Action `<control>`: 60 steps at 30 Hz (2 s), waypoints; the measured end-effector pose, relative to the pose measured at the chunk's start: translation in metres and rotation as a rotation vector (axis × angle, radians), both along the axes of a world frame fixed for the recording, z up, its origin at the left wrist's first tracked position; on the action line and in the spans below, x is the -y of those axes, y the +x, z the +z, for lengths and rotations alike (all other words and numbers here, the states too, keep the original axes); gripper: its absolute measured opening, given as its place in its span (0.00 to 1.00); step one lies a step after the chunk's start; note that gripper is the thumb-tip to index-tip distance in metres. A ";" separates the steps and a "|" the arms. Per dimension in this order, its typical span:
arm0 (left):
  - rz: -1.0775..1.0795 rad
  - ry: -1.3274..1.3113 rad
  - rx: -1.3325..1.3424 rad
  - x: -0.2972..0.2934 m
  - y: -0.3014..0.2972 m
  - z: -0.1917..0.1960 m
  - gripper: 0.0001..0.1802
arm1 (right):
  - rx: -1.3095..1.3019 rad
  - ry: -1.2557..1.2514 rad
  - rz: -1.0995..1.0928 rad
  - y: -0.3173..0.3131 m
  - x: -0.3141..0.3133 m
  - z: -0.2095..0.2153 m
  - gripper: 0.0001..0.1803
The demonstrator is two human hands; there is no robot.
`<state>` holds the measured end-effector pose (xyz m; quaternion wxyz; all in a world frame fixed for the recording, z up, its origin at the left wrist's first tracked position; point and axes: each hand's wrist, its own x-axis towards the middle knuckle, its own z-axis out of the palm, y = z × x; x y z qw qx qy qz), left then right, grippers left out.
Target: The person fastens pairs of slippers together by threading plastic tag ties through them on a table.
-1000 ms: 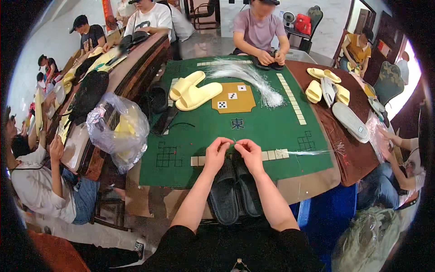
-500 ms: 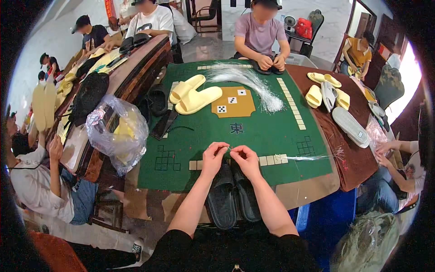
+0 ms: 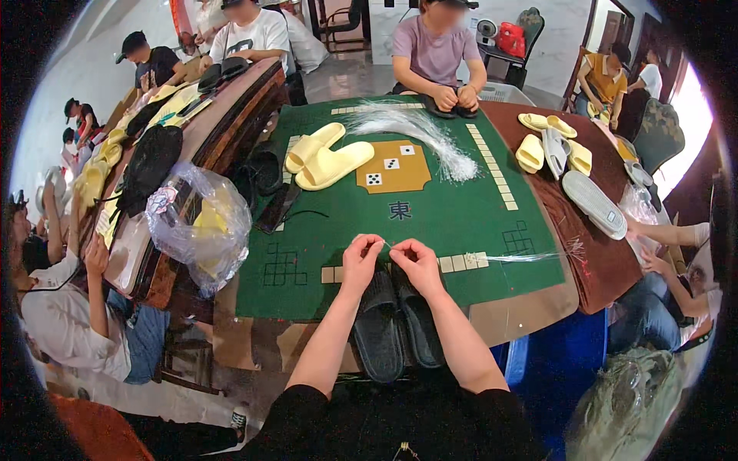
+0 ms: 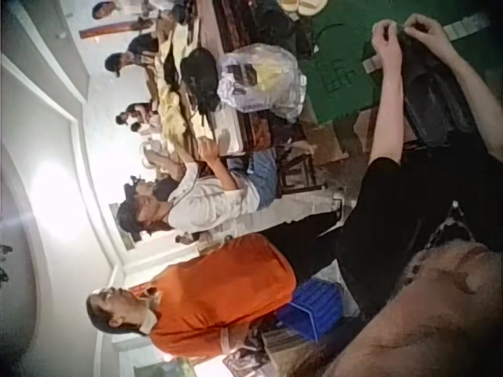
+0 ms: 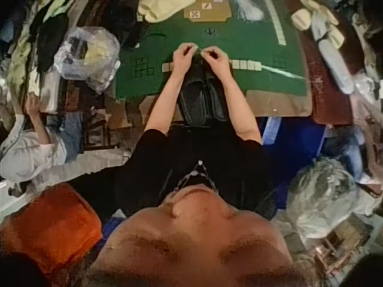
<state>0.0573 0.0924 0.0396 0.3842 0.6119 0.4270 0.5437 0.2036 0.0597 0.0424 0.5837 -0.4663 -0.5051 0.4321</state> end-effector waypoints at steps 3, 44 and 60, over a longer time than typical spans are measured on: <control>-0.006 0.010 0.019 -0.002 -0.001 -0.005 0.06 | 0.030 -0.002 0.001 0.000 0.000 0.001 0.05; 0.013 0.019 -0.011 0.004 0.001 0.005 0.06 | 0.048 -0.018 0.013 0.003 0.000 -0.001 0.07; 0.105 0.187 -0.129 0.012 0.005 0.017 0.03 | -0.016 -0.074 0.010 0.005 0.001 0.000 0.06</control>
